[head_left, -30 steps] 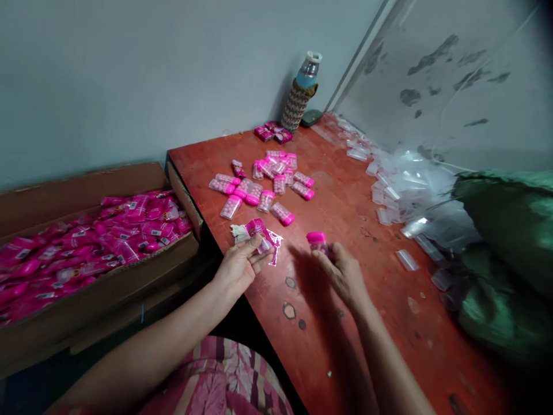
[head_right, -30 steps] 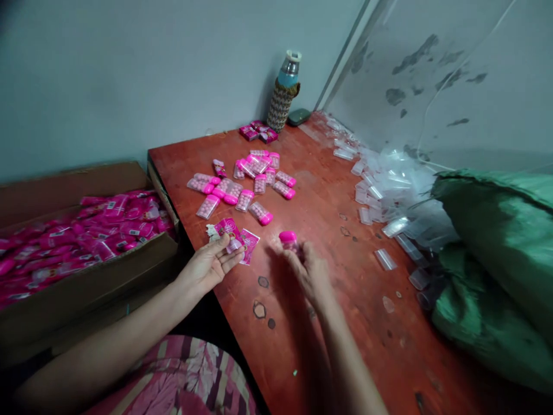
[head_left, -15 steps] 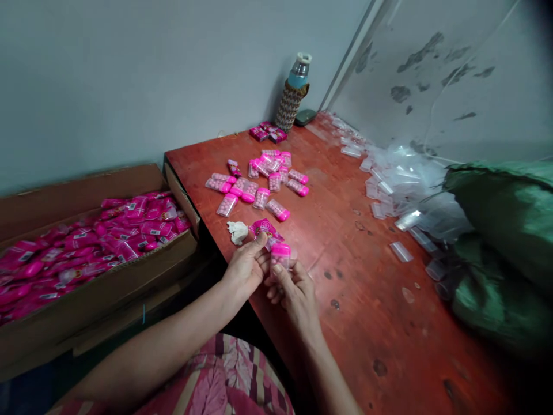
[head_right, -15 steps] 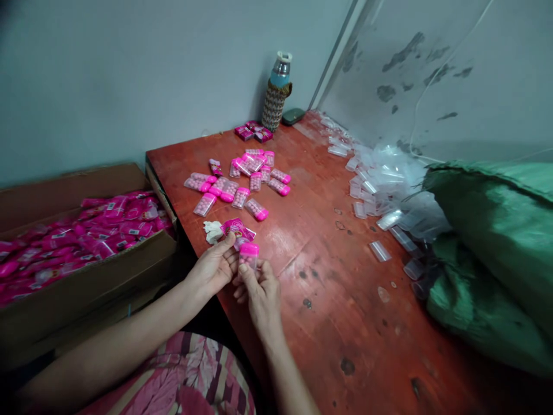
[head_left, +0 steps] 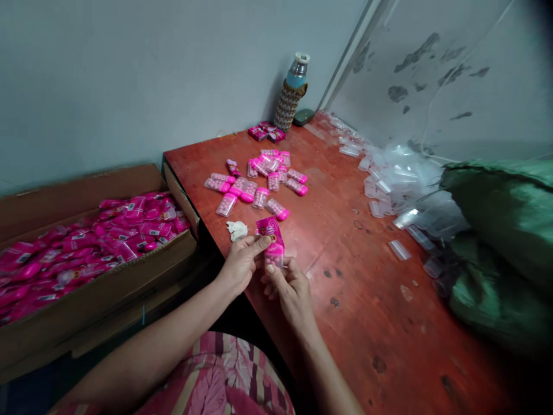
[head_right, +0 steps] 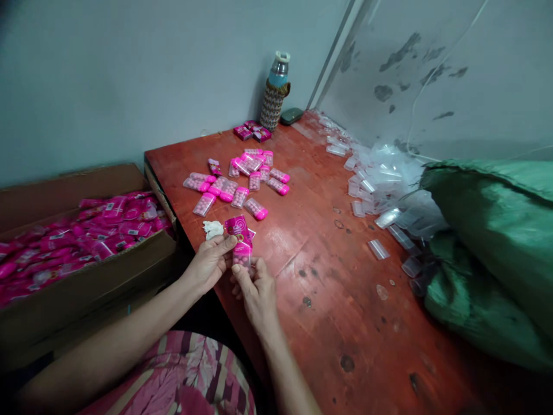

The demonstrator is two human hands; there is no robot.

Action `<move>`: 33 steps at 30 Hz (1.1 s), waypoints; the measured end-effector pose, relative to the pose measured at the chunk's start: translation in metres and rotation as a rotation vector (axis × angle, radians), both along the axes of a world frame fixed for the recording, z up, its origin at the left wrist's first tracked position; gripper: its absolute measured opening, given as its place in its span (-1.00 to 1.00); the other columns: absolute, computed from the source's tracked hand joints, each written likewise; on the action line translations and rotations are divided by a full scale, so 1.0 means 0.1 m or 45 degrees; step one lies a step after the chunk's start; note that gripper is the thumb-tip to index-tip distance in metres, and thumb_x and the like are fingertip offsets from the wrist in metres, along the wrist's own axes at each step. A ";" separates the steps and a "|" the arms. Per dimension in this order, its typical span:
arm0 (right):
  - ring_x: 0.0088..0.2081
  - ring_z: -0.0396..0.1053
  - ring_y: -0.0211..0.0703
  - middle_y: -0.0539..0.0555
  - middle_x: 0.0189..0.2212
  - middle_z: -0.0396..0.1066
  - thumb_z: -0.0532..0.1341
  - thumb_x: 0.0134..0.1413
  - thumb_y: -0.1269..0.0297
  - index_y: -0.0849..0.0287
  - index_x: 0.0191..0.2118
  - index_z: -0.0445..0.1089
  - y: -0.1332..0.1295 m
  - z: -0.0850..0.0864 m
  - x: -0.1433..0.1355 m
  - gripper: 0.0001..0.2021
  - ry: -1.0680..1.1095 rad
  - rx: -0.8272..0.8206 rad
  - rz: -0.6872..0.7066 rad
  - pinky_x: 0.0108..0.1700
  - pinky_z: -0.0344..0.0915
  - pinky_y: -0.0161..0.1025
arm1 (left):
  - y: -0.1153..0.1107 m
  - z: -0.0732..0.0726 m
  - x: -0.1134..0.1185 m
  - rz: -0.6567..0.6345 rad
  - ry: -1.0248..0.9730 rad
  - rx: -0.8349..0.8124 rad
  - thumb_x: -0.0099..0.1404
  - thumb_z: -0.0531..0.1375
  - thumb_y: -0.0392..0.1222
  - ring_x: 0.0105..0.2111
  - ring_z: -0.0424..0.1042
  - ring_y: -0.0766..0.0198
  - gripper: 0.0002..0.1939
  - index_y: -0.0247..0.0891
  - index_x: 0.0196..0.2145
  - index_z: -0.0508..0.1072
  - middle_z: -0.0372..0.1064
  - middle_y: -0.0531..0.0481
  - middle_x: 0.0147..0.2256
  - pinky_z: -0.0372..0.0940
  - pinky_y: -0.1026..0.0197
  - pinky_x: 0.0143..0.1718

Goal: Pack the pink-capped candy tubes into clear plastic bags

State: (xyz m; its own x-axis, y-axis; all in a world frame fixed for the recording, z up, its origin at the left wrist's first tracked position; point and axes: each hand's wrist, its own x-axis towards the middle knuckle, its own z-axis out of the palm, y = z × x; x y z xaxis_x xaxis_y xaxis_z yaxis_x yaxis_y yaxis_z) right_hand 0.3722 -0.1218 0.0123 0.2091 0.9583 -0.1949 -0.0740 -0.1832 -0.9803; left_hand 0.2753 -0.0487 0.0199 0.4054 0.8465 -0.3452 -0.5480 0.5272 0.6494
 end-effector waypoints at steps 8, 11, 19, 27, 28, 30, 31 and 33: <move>-0.66 0.26 -0.36 -0.09 -0.59 0.32 0.16 0.04 0.12 0.15 -0.32 0.22 0.04 -0.02 -0.02 -0.79 0.128 -0.021 -0.025 -0.64 0.18 -0.42 | 0.01 -0.01 -0.01 -0.013 0.066 0.078 0.03 0.28 -0.08 -0.64 0.28 0.41 -0.73 -0.36 -0.50 0.34 0.28 0.08 -0.60 0.21 0.33 -0.58; -0.65 0.26 -0.36 -0.08 -0.59 0.33 0.16 0.05 0.13 0.15 -0.31 0.22 0.04 -0.03 -0.03 -0.80 0.110 0.007 -0.032 -0.64 0.19 -0.43 | -0.01 -0.01 -0.02 -0.075 0.063 0.107 0.07 0.23 -0.03 -0.69 0.24 0.40 -0.71 -0.34 -0.53 0.32 0.23 0.09 -0.66 0.15 0.33 -0.69; -0.66 0.24 -0.37 -0.10 -0.60 0.31 0.19 0.02 0.15 0.15 -0.32 0.23 0.05 -0.04 0.02 -0.81 0.046 0.052 -0.046 -0.65 0.16 -0.44 | 0.03 0.00 -0.05 -0.286 0.178 0.102 -0.01 0.29 -0.11 -0.67 0.28 0.39 -0.75 -0.40 -0.52 0.44 0.34 0.01 -0.62 0.20 0.31 -0.63; -0.63 0.26 -0.36 -0.07 -0.56 0.34 0.18 0.03 0.17 0.15 -0.32 0.26 0.04 -0.05 0.03 -0.82 0.095 0.030 -0.002 -0.60 0.20 -0.42 | 0.09 -0.03 -0.07 -0.243 0.169 0.047 -0.03 0.32 -0.16 -0.61 0.32 0.37 -0.77 -0.40 -0.53 0.41 0.36 0.00 -0.58 0.25 0.32 -0.57; -0.62 0.26 -0.35 -0.07 -0.56 0.34 0.19 0.02 0.17 0.15 -0.32 0.27 0.03 -0.05 0.03 -0.83 0.055 0.037 -0.013 -0.60 0.21 -0.42 | 0.08 -0.04 -0.07 -0.223 0.171 0.025 -0.04 0.32 -0.16 -0.62 0.32 0.38 -0.77 -0.40 -0.54 0.40 0.35 0.00 -0.59 0.24 0.32 -0.59; -0.63 0.26 -0.35 -0.07 -0.56 0.34 0.20 0.01 0.18 0.15 -0.33 0.27 0.04 -0.05 0.02 -0.83 0.064 0.030 -0.013 -0.61 0.20 -0.42 | 0.04 -0.04 -0.06 -0.231 0.180 0.029 -0.04 0.32 -0.17 -0.65 0.30 0.39 -0.76 -0.41 -0.55 0.40 0.34 0.00 -0.61 0.22 0.34 -0.62; -0.64 0.25 -0.36 -0.07 -0.58 0.35 0.20 0.01 0.17 0.15 -0.35 0.27 0.04 -0.05 0.02 -0.82 0.125 0.016 -0.002 -0.63 0.18 -0.43 | 0.02 -0.04 -0.06 -0.278 0.173 0.051 -0.03 0.31 -0.15 -0.67 0.29 0.39 -0.76 -0.41 -0.56 0.40 0.32 0.01 -0.63 0.21 0.33 -0.64; -0.67 0.24 -0.37 -0.06 -0.60 0.35 0.20 0.01 0.15 0.17 -0.41 0.25 0.05 -0.04 0.02 -0.80 0.294 -0.015 0.019 -0.67 0.15 -0.44 | -0.02 -0.02 -0.07 -0.436 0.115 0.097 0.03 0.27 -0.10 -0.71 0.28 0.35 -0.73 -0.42 -0.56 0.40 0.27 0.03 -0.68 0.22 0.28 -0.66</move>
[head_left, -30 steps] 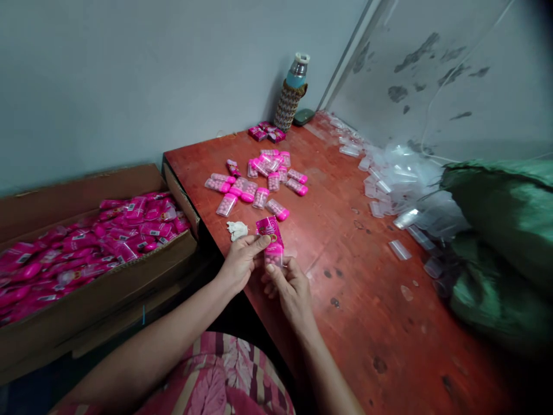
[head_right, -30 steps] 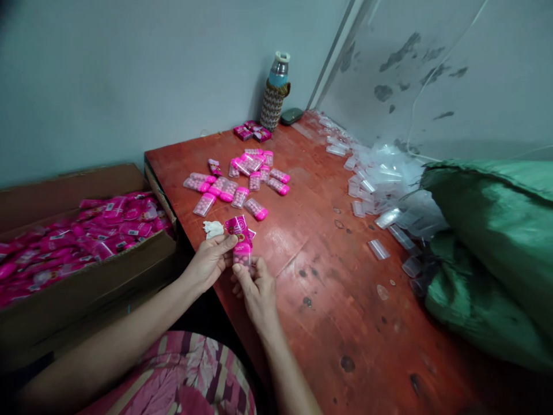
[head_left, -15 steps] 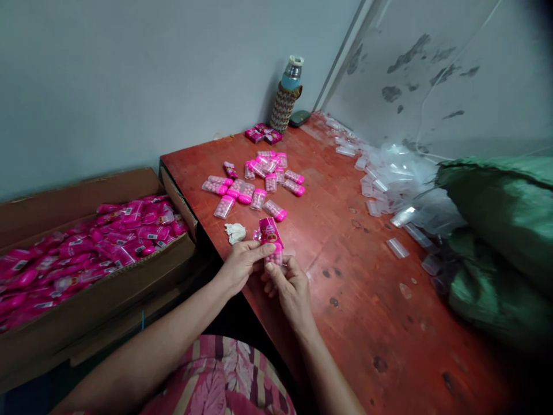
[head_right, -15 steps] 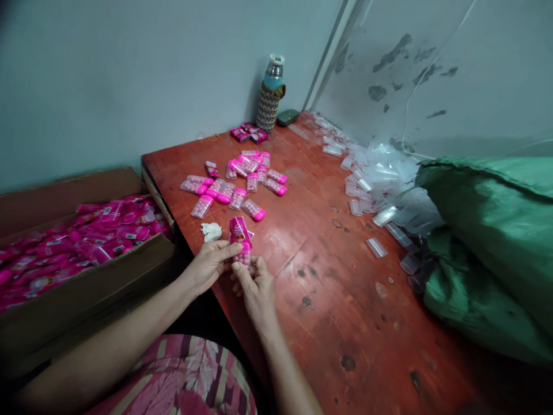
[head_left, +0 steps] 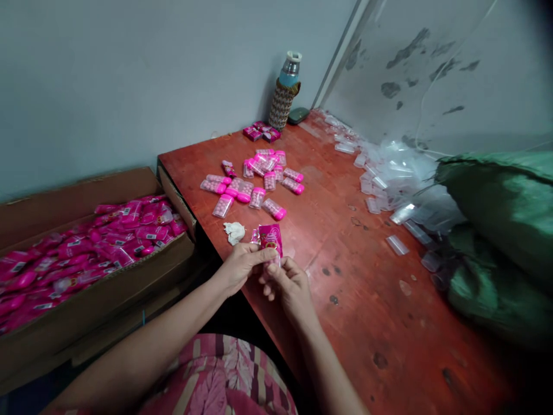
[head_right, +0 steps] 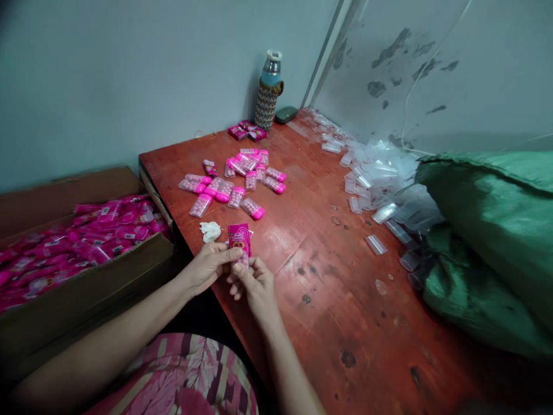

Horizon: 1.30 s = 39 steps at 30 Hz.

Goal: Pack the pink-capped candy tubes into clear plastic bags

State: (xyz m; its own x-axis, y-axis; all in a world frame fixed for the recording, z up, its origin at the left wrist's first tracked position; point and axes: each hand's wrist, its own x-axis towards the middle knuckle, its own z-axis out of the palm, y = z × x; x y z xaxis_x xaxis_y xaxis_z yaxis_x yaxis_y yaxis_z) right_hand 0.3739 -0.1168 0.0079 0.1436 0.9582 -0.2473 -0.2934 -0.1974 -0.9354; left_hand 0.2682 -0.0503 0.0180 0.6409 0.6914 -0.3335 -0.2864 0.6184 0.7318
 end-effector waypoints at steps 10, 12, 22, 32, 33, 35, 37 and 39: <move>-0.44 0.39 -0.27 -0.01 -0.42 0.42 0.25 -0.04 0.28 0.14 -0.24 0.30 -0.07 -0.05 0.04 -0.79 0.183 0.061 -0.071 -0.43 0.35 -0.35 | -0.01 -0.04 -0.04 0.203 0.007 -0.113 -0.03 0.32 -0.18 -0.57 0.34 0.38 -0.78 -0.41 -0.56 0.42 0.37 -0.03 -0.56 0.29 0.30 -0.51; -0.49 0.38 -0.31 -0.03 -0.47 0.42 0.26 -0.04 0.30 0.14 -0.29 0.28 -0.04 -0.05 0.03 -0.82 0.174 0.056 -0.095 -0.45 0.34 -0.36 | -0.06 -0.04 -0.02 0.143 0.007 -0.071 0.00 0.30 -0.16 -0.61 0.30 0.40 -0.77 -0.42 -0.57 0.42 0.34 -0.01 -0.60 0.28 0.30 -0.54; -0.60 0.33 -0.34 -0.05 -0.57 0.40 0.25 -0.05 0.22 0.18 -0.45 0.27 0.07 0.03 0.01 -0.83 0.034 0.027 -0.057 -0.55 0.26 -0.41 | 0.16 0.15 -0.71 0.926 0.066 0.130 0.05 0.14 0.20 -0.32 0.46 0.17 -0.53 -0.34 -0.44 0.46 0.49 -0.13 -0.38 0.34 0.09 -0.19; -0.59 0.30 -0.34 -0.03 -0.57 0.40 0.22 -0.02 0.19 0.18 -0.46 0.27 0.03 -0.01 0.08 -0.81 -0.100 -0.046 -0.080 -0.53 0.23 -0.40 | 0.20 -0.29 -0.19 0.360 1.268 1.797 0.17 0.15 -0.09 0.11 0.12 -0.02 -0.67 -0.21 -0.11 0.43 0.34 -0.12 -0.02 -0.08 -0.17 0.13; -0.59 0.30 -0.35 -0.03 -0.57 0.40 0.22 -0.02 0.19 0.19 -0.46 0.27 0.03 0.00 0.08 -0.81 -0.120 -0.046 -0.078 -0.53 0.23 -0.40 | 0.20 -0.33 -0.13 0.326 1.359 1.897 0.19 0.14 -0.11 0.13 0.08 -0.04 -0.69 -0.21 -0.12 0.44 0.32 -0.12 -0.01 -0.13 -0.21 0.14; -0.59 0.30 -0.34 -0.02 -0.56 0.40 0.21 -0.01 0.19 0.19 -0.46 0.28 0.02 0.00 0.11 -0.81 -0.156 -0.046 -0.076 -0.53 0.22 -0.40 | 0.22 -0.37 -0.07 0.302 1.484 2.005 0.22 0.10 -0.14 0.15 0.03 -0.07 -0.74 -0.22 -0.16 0.46 0.31 -0.11 0.00 -0.17 -0.26 0.13; -0.58 0.30 -0.33 -0.01 -0.56 0.40 0.20 0.00 0.18 0.19 -0.47 0.28 0.02 -0.01 0.14 -0.81 -0.185 -0.041 -0.074 -0.53 0.22 -0.40 | 0.23 -0.38 -0.06 0.314 1.522 2.051 0.24 0.08 -0.16 0.15 0.03 -0.07 -0.77 -0.23 -0.21 0.47 0.33 -0.07 -0.01 -0.19 -0.28 0.13; -0.57 0.30 -0.32 -0.01 -0.56 0.39 0.19 0.01 0.17 0.19 -0.46 0.28 0.04 -0.03 0.16 -0.81 -0.221 -0.033 -0.064 -0.52 0.22 -0.39 | 0.23 -0.38 -0.08 0.328 1.500 2.067 0.25 0.07 -0.18 0.14 0.04 -0.07 -0.79 -0.22 -0.25 0.48 0.35 -0.04 -0.03 -0.18 -0.29 0.12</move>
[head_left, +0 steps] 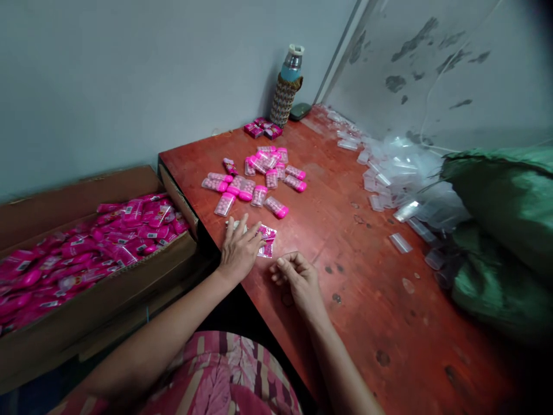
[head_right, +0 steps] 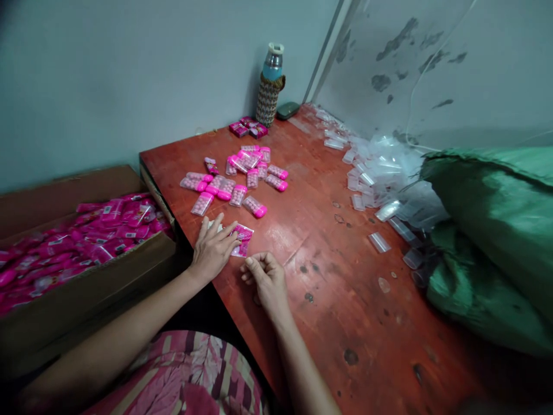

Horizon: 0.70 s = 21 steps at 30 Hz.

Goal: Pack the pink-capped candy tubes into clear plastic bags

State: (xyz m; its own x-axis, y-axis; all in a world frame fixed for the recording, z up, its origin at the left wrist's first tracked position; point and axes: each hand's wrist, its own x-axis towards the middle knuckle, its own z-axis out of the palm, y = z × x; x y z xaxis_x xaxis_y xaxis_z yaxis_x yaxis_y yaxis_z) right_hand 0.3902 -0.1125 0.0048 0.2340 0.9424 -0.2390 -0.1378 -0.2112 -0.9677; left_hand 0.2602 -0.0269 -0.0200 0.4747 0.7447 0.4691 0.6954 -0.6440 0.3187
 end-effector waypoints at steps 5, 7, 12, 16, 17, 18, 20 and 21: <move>-0.36 0.36 -0.27 0.01 -0.35 0.40 0.22 -0.02 0.20 0.15 -0.29 0.29 0.15 -0.03 0.00 -0.81 -0.102 0.119 -0.185 -0.35 0.28 -0.33 | -0.05 0.01 -0.02 -0.066 -0.165 0.058 0.23 0.09 -0.25 0.14 0.06 -0.03 -0.80 -0.18 -0.22 0.47 0.36 -0.01 -0.03 -0.19 -0.28 0.13; -0.30 0.36 -0.25 0.01 -0.28 0.38 0.25 -0.06 0.22 0.11 -0.19 0.25 0.22 -0.02 0.00 -0.72 -0.065 0.174 -0.232 -0.31 0.29 -0.31 | -0.09 0.05 -0.02 -0.108 -0.270 0.049 0.21 0.11 -0.26 0.14 0.07 -0.01 -0.78 -0.17 -0.19 0.46 0.36 -0.02 -0.03 -0.16 -0.24 0.14; -0.48 0.33 -0.30 -0.09 -0.50 0.36 0.26 -0.07 0.27 0.09 -0.19 0.21 0.29 0.01 0.04 -0.71 0.157 0.173 -0.117 -0.42 0.26 -0.35 | -0.19 0.24 -0.04 -0.094 -0.713 -0.528 0.19 0.14 -0.14 0.01 0.27 0.07 -0.67 -0.20 -0.08 0.42 0.37 -0.09 -0.05 0.14 -0.01 0.04; -0.51 0.33 -0.31 -0.10 -0.49 0.36 0.28 -0.10 0.28 0.07 -0.19 0.22 0.28 0.07 0.12 -0.69 0.182 0.127 0.080 -0.45 0.25 -0.36 | -0.18 0.36 -0.09 -0.080 -1.090 -1.485 0.15 0.14 0.01 -0.32 0.45 0.16 -0.61 -0.29 -0.16 0.47 0.47 -0.11 -0.30 0.37 0.11 -0.29; -0.50 0.33 -0.30 -0.09 -0.48 0.36 0.28 -0.09 0.27 0.07 -0.19 0.23 0.29 0.10 0.15 -0.70 0.138 0.120 0.169 -0.44 0.26 -0.35 | -0.17 0.37 -0.10 -0.110 -1.137 -1.650 0.12 0.17 0.01 -0.38 0.45 0.20 -0.64 -0.32 -0.25 0.50 0.47 -0.09 -0.37 0.37 0.14 -0.33; -0.48 0.34 -0.28 -0.07 -0.47 0.37 0.26 -0.08 0.26 0.09 -0.21 0.24 0.31 0.13 0.19 -0.73 0.055 0.117 0.263 -0.43 0.27 -0.33 | -0.17 0.37 -0.11 -0.123 -1.166 -1.757 0.09 0.20 -0.01 -0.42 0.44 0.23 -0.67 -0.34 -0.33 0.52 0.46 -0.07 -0.43 0.37 0.17 -0.35; -0.44 0.35 -0.23 -0.02 -0.45 0.38 0.19 0.01 0.21 0.12 -0.23 0.28 0.41 0.19 0.28 -0.81 -0.241 0.152 0.403 -0.40 0.28 -0.30 | -0.16 0.36 -0.11 -0.082 -1.211 -1.835 0.03 0.26 -0.07 -0.45 0.42 0.29 -0.73 -0.36 -0.42 0.53 0.45 -0.05 -0.46 0.35 0.24 -0.37; -0.40 0.36 -0.20 0.01 -0.42 0.39 0.14 0.06 0.20 0.13 -0.22 0.30 0.50 0.22 0.33 -0.83 -0.451 0.200 0.420 -0.36 0.29 -0.27 | -0.16 0.35 -0.11 -0.039 -1.234 -1.844 0.00 0.28 -0.09 -0.46 0.42 0.31 -0.75 -0.36 -0.43 0.53 0.45 -0.05 -0.46 0.35 0.27 -0.39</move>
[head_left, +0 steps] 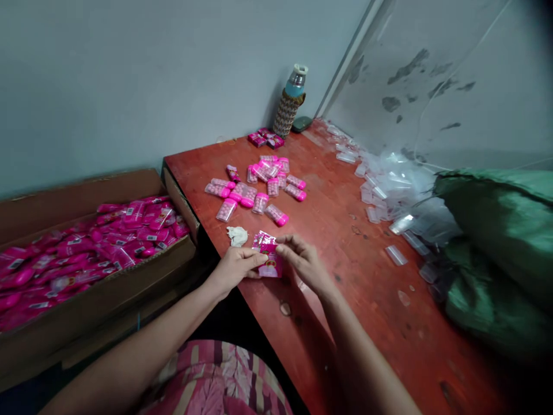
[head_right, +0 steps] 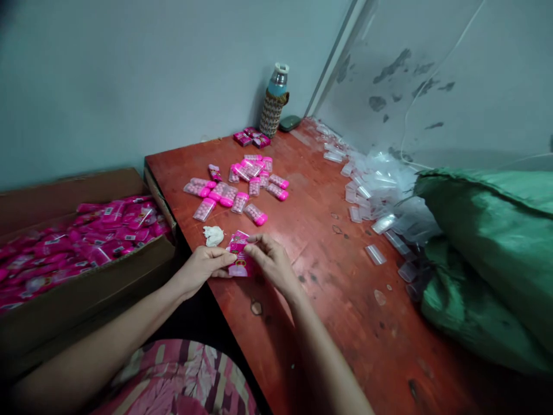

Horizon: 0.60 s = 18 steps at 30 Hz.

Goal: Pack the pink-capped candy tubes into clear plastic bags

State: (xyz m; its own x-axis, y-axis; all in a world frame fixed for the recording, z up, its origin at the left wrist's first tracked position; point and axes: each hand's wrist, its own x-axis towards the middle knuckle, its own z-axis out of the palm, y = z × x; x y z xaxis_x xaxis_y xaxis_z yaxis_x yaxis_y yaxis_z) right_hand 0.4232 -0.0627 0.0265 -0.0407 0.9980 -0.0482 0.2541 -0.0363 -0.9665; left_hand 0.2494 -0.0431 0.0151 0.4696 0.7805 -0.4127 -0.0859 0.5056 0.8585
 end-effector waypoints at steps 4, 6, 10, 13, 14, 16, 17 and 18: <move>-0.06 0.27 -0.04 0.17 -0.07 0.33 0.00 0.14 0.39 0.14 -0.04 0.27 0.50 0.07 0.21 -0.72 -0.951 0.479 0.106 -0.09 0.21 -0.12 | -0.02 -0.03 0.00 0.122 -0.047 -0.125 -0.04 0.31 -0.12 -0.50 0.41 0.33 -0.76 -0.37 -0.45 0.52 0.46 -0.07 -0.48 0.34 0.29 -0.42; 0.10 0.10 0.05 0.19 0.11 0.15 0.00 0.08 0.50 0.14 0.04 0.23 0.75 0.06 0.28 -0.61 -1.340 0.622 0.390 0.00 0.12 -0.04 | -0.03 -0.03 -0.01 0.186 -0.096 -0.185 -0.06 0.32 -0.12 -0.51 0.40 0.35 -0.77 -0.37 -0.49 0.51 0.45 -0.06 -0.50 0.33 0.30 -0.44; 0.18 -0.05 0.08 0.15 0.19 0.02 0.00 0.08 0.52 0.12 0.03 0.23 1.02 0.02 0.39 -0.61 -1.707 0.667 0.720 -0.01 0.07 -0.01 | 0.00 0.00 -0.06 0.332 -0.128 -0.274 -0.10 0.34 -0.14 -0.54 0.39 0.37 -0.76 -0.39 -0.51 0.50 0.44 -0.05 -0.53 0.31 0.33 -0.49; 0.14 0.03 0.06 0.18 0.10 0.18 -0.02 0.14 0.44 0.15 -0.02 0.24 1.01 0.00 0.51 -0.70 -1.746 0.548 0.559 -0.05 0.09 -0.06 | 0.04 0.02 -0.09 0.416 -0.150 -0.276 -0.13 0.35 -0.14 -0.56 0.37 0.37 -0.73 -0.41 -0.49 0.50 0.43 -0.06 -0.54 0.31 0.33 -0.52; 0.08 0.12 0.05 0.20 0.02 0.26 0.00 0.14 0.40 0.17 -0.06 0.27 0.97 -0.01 0.56 -0.74 -1.733 0.473 0.490 -0.08 0.11 -0.09 | 0.05 0.03 -0.10 0.442 -0.162 -0.276 -0.13 0.36 -0.15 -0.57 0.36 0.38 -0.73 -0.42 -0.51 0.49 0.43 -0.05 -0.55 0.31 0.33 -0.53; -0.10 0.28 0.01 0.21 -0.16 0.38 0.07 0.11 0.30 0.19 -0.19 0.31 0.86 -0.03 0.63 -0.83 -1.666 0.308 0.355 -0.19 0.15 -0.17 | 0.08 0.02 -0.08 0.485 -0.192 -0.291 -0.15 0.36 -0.17 -0.60 0.34 0.40 -0.75 -0.42 -0.54 0.46 0.40 -0.01 -0.58 0.31 0.33 -0.54; -0.20 0.32 -0.02 0.19 -0.25 0.40 0.10 0.08 0.26 0.19 -0.26 0.31 0.78 -0.05 0.64 -0.85 -1.606 0.231 0.266 -0.25 0.16 -0.20 | 0.09 0.02 -0.07 0.503 -0.209 -0.305 -0.16 0.37 -0.18 -0.61 0.33 0.41 -0.75 -0.41 -0.56 0.45 0.39 0.00 -0.60 0.31 0.33 -0.55; -0.30 0.34 -0.06 0.16 -0.34 0.41 0.12 0.06 0.21 0.18 -0.31 0.30 0.68 -0.06 0.63 -0.85 -1.514 0.162 0.149 -0.31 0.17 -0.23 | 0.10 0.02 -0.06 0.520 -0.227 -0.321 -0.16 0.37 -0.18 -0.62 0.33 0.41 -0.75 -0.41 -0.56 0.44 0.38 0.02 -0.61 0.31 0.34 -0.56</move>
